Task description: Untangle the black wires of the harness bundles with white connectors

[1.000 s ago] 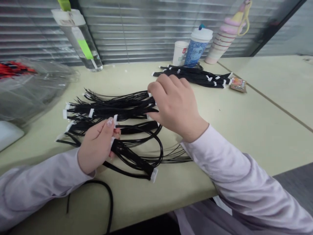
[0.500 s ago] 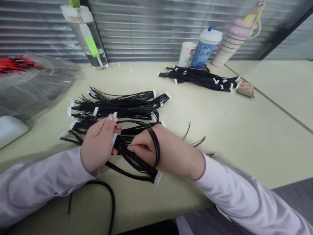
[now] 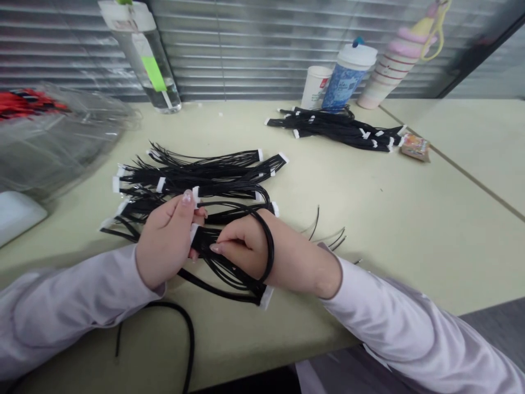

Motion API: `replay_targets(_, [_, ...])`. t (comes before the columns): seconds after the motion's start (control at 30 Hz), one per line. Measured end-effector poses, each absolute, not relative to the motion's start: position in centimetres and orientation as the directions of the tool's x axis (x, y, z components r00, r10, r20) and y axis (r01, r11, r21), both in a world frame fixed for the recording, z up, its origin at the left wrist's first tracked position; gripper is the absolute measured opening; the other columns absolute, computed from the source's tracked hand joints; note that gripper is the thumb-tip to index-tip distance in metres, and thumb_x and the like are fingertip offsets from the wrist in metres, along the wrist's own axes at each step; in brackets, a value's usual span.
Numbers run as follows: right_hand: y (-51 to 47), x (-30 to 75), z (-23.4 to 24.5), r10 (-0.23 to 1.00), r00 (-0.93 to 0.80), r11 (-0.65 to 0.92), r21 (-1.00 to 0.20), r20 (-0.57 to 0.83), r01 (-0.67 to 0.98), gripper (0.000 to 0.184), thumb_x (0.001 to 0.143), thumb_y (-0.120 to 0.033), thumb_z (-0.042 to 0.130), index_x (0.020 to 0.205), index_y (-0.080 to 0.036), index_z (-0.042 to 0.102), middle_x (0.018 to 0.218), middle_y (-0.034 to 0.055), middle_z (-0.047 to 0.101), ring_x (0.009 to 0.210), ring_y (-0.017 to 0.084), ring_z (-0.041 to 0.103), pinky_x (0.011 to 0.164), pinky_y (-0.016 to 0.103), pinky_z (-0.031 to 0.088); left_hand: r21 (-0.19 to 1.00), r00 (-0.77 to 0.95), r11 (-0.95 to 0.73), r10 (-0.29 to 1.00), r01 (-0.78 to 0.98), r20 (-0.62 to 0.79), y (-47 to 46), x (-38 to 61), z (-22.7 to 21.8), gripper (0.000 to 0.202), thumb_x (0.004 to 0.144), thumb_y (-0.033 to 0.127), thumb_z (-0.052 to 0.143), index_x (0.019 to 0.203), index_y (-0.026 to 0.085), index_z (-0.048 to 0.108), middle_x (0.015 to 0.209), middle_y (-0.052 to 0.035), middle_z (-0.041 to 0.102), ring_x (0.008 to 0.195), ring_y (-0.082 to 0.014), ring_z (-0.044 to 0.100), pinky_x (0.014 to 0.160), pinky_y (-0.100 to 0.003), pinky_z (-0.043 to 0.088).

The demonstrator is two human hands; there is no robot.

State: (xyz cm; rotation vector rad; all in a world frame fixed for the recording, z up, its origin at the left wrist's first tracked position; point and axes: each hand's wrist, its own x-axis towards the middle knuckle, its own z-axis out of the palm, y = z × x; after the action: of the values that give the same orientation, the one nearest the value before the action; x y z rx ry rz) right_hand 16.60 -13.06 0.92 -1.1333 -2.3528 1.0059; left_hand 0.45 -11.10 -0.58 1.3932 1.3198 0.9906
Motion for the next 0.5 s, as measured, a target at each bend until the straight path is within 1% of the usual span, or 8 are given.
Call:
replay_targets(0.13, [-13.23, 16.37, 0.85, 0.801, -0.596, 0.455, -0.702, 0.053, 0.548, 0.025, 0.086, -0.027, 0.042, 0.069, -0.014, 0.055, 0.058, -0.0039, 0.051, 0.053, 0.003, 0.040, 0.050, 0.016, 0.029, 0.971, 0.106, 0.009, 0.994, 0.238, -0.035, -11.00, 0.45, -0.71, 0.039, 0.087, 0.046, 0.034, 0.068, 0.016, 0.051, 0.050, 0.0056, 0.042, 0.026, -0.0039, 0.040, 0.021, -0.014, 0.034])
replay_targets(0.23, [-13.24, 16.27, 0.99, 0.808, -0.583, 0.471, -0.683, 0.080, 0.559, 0.027, 0.087, -0.027, 0.041, 0.066, -0.014, 0.052, 0.056, -0.0046, 0.049, 0.052, 0.003, 0.038, 0.051, 0.017, 0.029, 0.972, 0.105, 0.009, 0.994, 0.233, -0.034, -10.98, 0.42, -0.81, 0.039, 0.087, 0.045, 0.033, 0.068, 0.016, 0.050, 0.047, 0.0062, 0.040, 0.024, -0.0042, 0.039, 0.019, -0.013, 0.031])
replay_targets(0.4, [-13.30, 16.21, 1.36, 0.815, -0.578, 0.446, -0.674, 0.034, 0.589, 0.027, 0.087, -0.026, 0.039, 0.064, -0.015, 0.047, 0.052, -0.0057, 0.043, 0.049, 0.003, 0.034, 0.048, 0.017, 0.027, 0.971, 0.087, 0.011, 0.996, 0.238, -0.033, -11.03, 0.49, -0.65, 0.039, 0.083, 0.050, 0.039, 0.067, 0.016, 0.051, 0.050, 0.0055, 0.042, 0.025, -0.0042, 0.039, 0.020, -0.015, 0.033])
replay_targets(0.5, [-13.29, 16.24, 1.50, 0.808, -0.589, 0.421, -0.700, 0.000, 0.577, 0.027, 0.087, -0.024, 0.038, 0.062, -0.015, 0.044, 0.052, -0.0061, 0.040, 0.049, 0.002, 0.033, 0.046, 0.016, 0.025, 0.970, 0.093, 0.014, 0.995, 0.241, -0.037, -11.00, 0.57, -0.54, 0.039, 0.084, 0.050, 0.038, 0.068, 0.016, 0.051, 0.049, 0.0057, 0.041, 0.025, -0.0045, 0.039, 0.020, -0.015, 0.033])
